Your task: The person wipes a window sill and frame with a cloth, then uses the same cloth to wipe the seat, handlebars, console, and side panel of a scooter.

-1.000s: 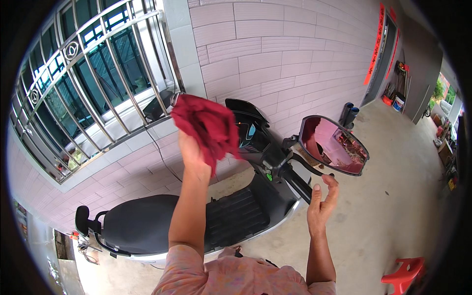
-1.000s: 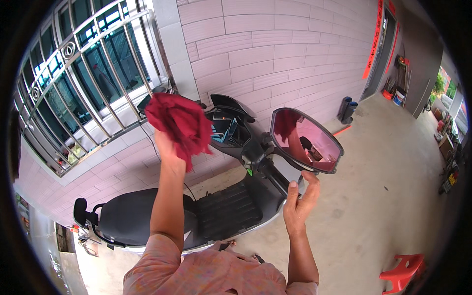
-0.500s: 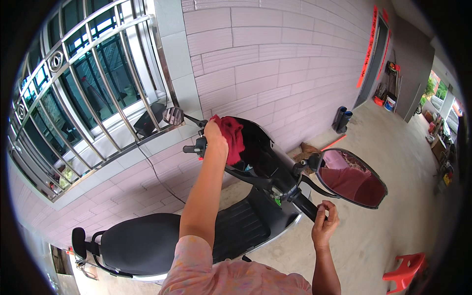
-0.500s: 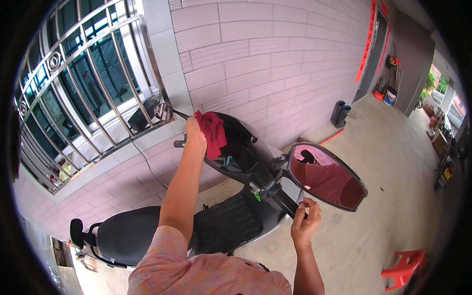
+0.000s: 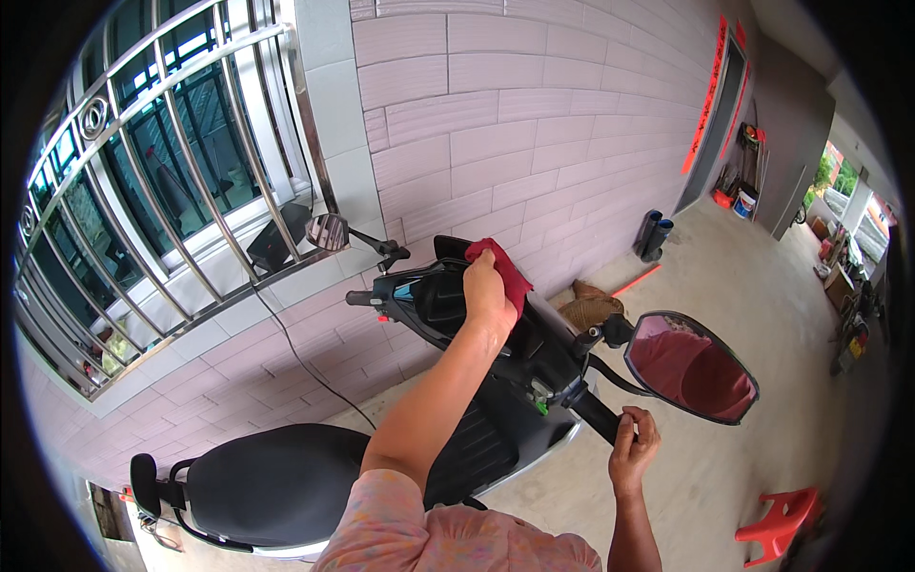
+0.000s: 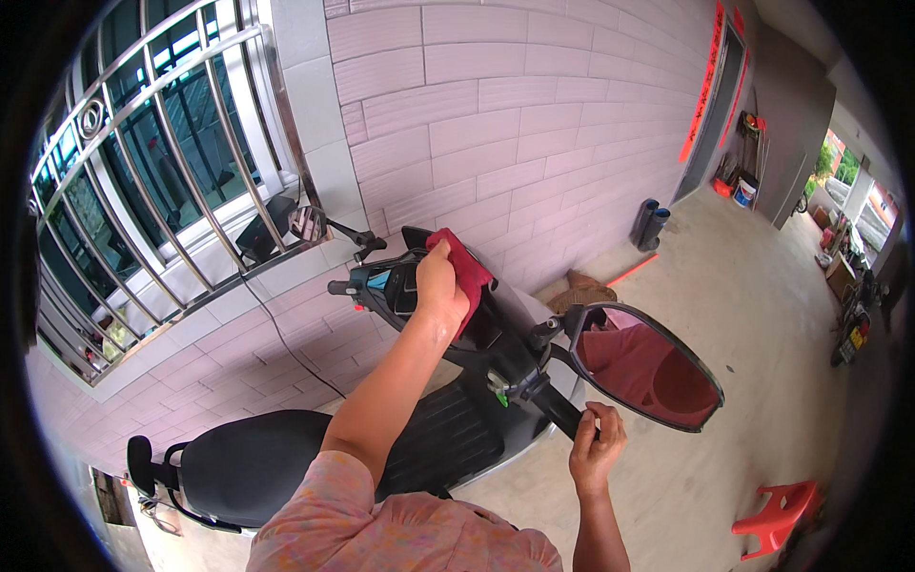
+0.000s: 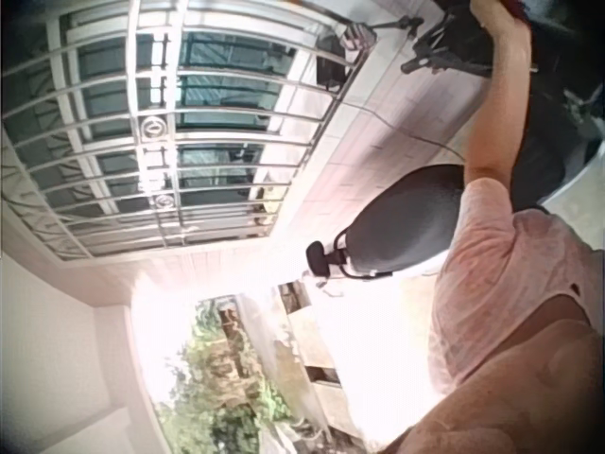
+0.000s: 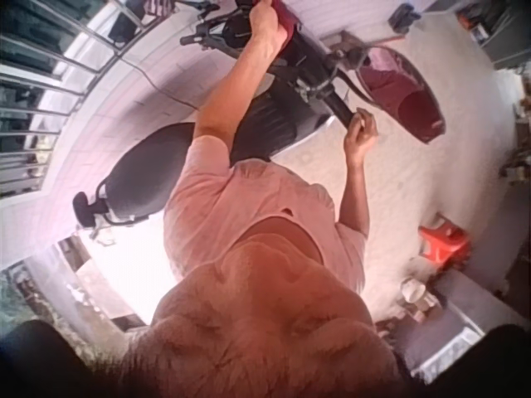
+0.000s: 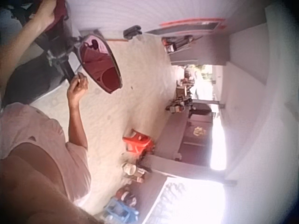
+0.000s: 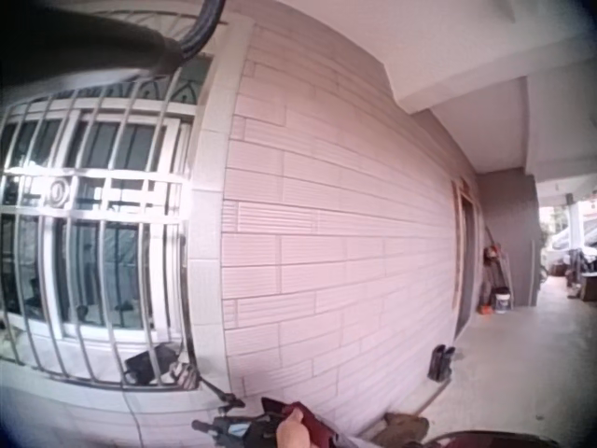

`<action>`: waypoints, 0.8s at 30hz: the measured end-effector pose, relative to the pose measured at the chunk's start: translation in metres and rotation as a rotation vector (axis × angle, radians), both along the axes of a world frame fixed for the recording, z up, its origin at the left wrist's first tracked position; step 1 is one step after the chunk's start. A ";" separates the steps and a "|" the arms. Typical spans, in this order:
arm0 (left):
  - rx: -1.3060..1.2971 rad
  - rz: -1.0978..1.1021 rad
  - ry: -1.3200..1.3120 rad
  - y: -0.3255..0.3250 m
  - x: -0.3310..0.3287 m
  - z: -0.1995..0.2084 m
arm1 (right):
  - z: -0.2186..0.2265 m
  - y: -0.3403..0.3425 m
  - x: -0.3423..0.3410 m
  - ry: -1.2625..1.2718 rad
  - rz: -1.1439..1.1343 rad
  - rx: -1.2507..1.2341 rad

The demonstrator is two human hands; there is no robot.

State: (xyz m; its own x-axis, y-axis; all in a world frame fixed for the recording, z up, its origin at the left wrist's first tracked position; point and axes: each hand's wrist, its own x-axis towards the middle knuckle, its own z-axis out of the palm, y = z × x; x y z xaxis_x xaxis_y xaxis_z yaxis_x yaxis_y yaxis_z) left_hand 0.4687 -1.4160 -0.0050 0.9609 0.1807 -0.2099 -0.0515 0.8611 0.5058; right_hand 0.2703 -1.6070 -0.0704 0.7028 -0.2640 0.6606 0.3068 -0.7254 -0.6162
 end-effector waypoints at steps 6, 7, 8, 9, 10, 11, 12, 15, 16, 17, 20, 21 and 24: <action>-0.143 0.057 0.025 0.022 0.011 -0.008 | 0.000 -0.003 -0.001 0.036 0.006 0.041; -0.190 0.102 0.017 0.032 0.018 -0.006 | 0.000 -0.003 -0.001 0.035 0.004 0.041; -0.238 0.146 0.009 0.042 0.029 -0.007 | -0.001 -0.005 0.000 0.016 0.007 0.018; -0.243 0.192 0.041 0.058 0.043 -0.006 | -0.002 -0.002 0.000 -0.002 0.022 0.005; -0.250 0.235 0.073 0.068 0.055 -0.007 | -0.002 0.000 0.001 -0.001 0.026 0.010; -0.245 0.239 0.072 0.071 0.064 -0.010 | -0.001 0.002 0.001 -0.008 0.027 0.024; -0.251 0.264 0.102 0.070 0.070 -0.007 | 0.000 0.002 0.002 -0.018 0.021 0.033; -0.239 0.221 0.120 0.061 0.065 0.001 | 0.003 0.003 0.000 0.030 -0.010 0.031; -0.223 0.156 0.111 0.056 0.059 0.004 | 0.003 0.003 0.000 0.032 -0.014 0.031; -0.197 0.118 0.087 0.055 0.065 -0.006 | 0.003 0.003 0.000 0.035 -0.014 0.033; -0.157 0.057 0.076 0.042 0.050 -0.005 | 0.003 0.000 0.000 0.037 -0.019 0.026; -0.150 0.027 0.054 0.041 0.045 -0.005 | 0.002 0.001 0.000 0.037 -0.017 0.026; -0.098 -0.083 0.036 0.038 0.039 -0.009 | 0.005 0.004 -0.001 0.044 -0.019 0.054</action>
